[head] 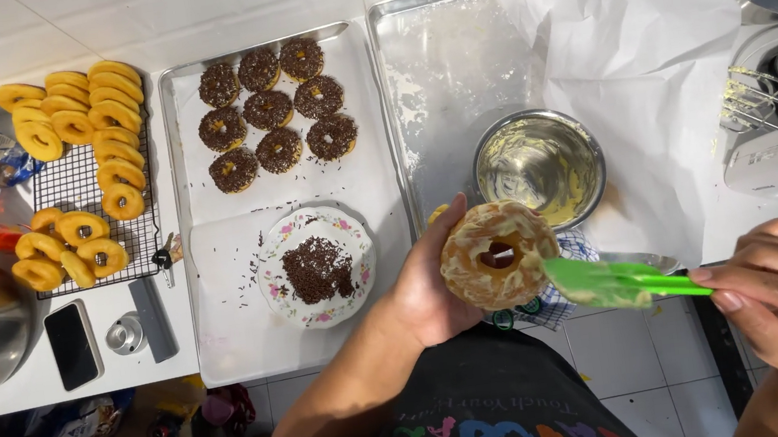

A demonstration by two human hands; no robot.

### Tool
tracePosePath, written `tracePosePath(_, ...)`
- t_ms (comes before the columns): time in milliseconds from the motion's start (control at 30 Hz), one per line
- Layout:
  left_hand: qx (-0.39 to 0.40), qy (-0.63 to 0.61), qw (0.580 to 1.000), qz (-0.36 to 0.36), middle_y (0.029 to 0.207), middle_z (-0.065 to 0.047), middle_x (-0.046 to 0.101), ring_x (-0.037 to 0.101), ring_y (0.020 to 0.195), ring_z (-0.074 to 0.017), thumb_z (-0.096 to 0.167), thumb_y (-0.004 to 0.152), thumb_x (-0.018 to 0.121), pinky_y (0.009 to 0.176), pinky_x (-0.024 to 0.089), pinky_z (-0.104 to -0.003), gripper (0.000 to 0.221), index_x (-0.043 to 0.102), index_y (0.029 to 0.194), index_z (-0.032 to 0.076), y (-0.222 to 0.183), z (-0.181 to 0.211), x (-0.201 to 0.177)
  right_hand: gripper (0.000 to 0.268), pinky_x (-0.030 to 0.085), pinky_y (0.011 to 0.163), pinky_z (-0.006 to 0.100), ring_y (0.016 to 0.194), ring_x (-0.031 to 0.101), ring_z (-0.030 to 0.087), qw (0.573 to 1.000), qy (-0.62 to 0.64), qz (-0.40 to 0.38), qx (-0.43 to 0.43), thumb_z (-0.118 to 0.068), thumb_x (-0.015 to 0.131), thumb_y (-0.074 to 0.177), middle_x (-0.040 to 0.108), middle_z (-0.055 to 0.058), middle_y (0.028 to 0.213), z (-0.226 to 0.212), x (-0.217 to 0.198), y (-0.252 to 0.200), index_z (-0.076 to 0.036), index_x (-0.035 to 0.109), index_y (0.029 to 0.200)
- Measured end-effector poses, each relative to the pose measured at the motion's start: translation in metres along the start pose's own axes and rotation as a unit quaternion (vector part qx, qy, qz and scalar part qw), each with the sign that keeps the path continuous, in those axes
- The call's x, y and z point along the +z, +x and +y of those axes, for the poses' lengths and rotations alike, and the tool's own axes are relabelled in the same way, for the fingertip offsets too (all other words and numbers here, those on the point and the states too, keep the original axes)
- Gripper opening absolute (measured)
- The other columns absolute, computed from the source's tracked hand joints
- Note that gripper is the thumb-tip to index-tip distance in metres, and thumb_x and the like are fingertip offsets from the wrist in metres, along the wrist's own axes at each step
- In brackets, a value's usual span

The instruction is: Decorating donuts by dipping them in chocolate sprinkles and applying cream filling

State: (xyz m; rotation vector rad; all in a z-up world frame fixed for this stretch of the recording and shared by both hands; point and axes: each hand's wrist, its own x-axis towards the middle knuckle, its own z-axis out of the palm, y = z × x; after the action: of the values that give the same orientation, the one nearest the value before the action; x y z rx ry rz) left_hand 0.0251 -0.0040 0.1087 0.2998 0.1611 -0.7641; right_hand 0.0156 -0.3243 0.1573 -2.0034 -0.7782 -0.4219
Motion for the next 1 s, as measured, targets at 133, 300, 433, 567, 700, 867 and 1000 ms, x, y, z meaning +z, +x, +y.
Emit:
tracePosePath(133,0.003,-0.03,0.999,-0.014,0.131,-0.018,0.065,0.064,0.119,-0.0304,0.064,0.103,0.052,0.101,0.052,-0.041,0.069,0.06,0.138,0.005,-0.002,-0.002,-0.005,0.019,0.04,0.074,0.039,0.057,0.051,0.023,0.999,0.001,0.012,-0.048,-0.006,0.059,0.09,0.067,0.019,0.079,0.02,-0.007,0.004,0.011,0.066,0.097)
tracePosePath(300,-0.031,0.013,0.999,0.011,0.135,-0.021,0.064,0.062,0.124,-0.0341,0.065,0.104,0.048,0.104,0.051,-0.052,0.074,0.057,0.141,0.001,-0.007,0.0,0.008,0.015,0.037,0.074,0.036,0.054,0.047,0.019,0.99,0.005,-0.106,-0.092,-0.008,0.065,0.086,0.055,0.006,0.063,0.001,-0.005,0.055,0.002,0.072,0.095)
tracePosePath(433,-0.03,0.057,0.997,0.036,0.124,-0.022,0.067,0.066,0.114,-0.0311,0.061,0.106,0.044,0.1,0.054,-0.044,0.068,0.061,0.133,0.001,-0.012,0.002,0.0,0.021,0.039,0.072,0.033,0.053,0.045,0.016,0.976,0.067,-0.193,-0.078,-0.015,0.062,0.086,0.054,0.001,0.059,0.024,-0.022,0.058,-0.006,0.074,0.1)
tracePosePath(567,0.015,-0.017,0.998,-0.05,0.129,-0.028,0.063,0.066,0.117,-0.0349,0.057,0.111,0.043,0.097,0.06,-0.043,0.069,0.056,0.138,-0.005,-0.018,0.003,-0.009,0.023,0.041,0.078,0.033,0.058,0.048,0.015,0.983,0.146,-0.103,-0.041,-0.021,0.055,0.093,0.059,0.004,0.065,0.049,-0.009,0.034,-0.004,0.069,0.1)
tracePosePath(700,0.028,-0.074,0.993,-0.083,0.136,-0.024,0.062,0.061,0.126,-0.0364,0.051,0.112,0.047,0.106,0.053,-0.048,0.065,0.055,0.144,-0.005,-0.023,0.003,-0.001,0.022,0.041,0.072,0.036,0.058,0.049,0.02,0.987,0.151,0.037,-0.037,-0.005,0.063,0.091,0.067,0.018,0.08,0.039,0.039,0.015,0.011,0.065,0.105)
tracePosePath(867,0.072,-0.08,0.988,-0.109,0.138,-0.022,0.06,0.06,0.127,-0.0331,0.049,0.112,0.048,0.112,0.05,-0.043,0.062,0.055,0.144,-0.004,-0.023,0.002,0.004,0.019,0.041,0.071,0.035,0.056,0.051,0.018,0.979,0.172,0.101,-0.039,-0.011,0.06,0.094,0.068,0.016,0.08,0.032,0.058,-0.018,0.005,0.065,0.102)
tracePosePath(1000,0.048,-0.134,0.985,-0.096,0.132,-0.022,0.065,0.064,0.121,-0.0323,0.047,0.111,0.052,0.103,0.057,-0.041,0.061,0.054,0.145,-0.003,-0.019,0.001,0.006,0.018,0.039,0.074,0.039,0.056,0.046,0.022,0.97,0.142,0.197,0.005,-0.005,0.06,0.097,0.06,0.021,0.075,0.011,0.075,-0.013,0.012,0.063,0.1)
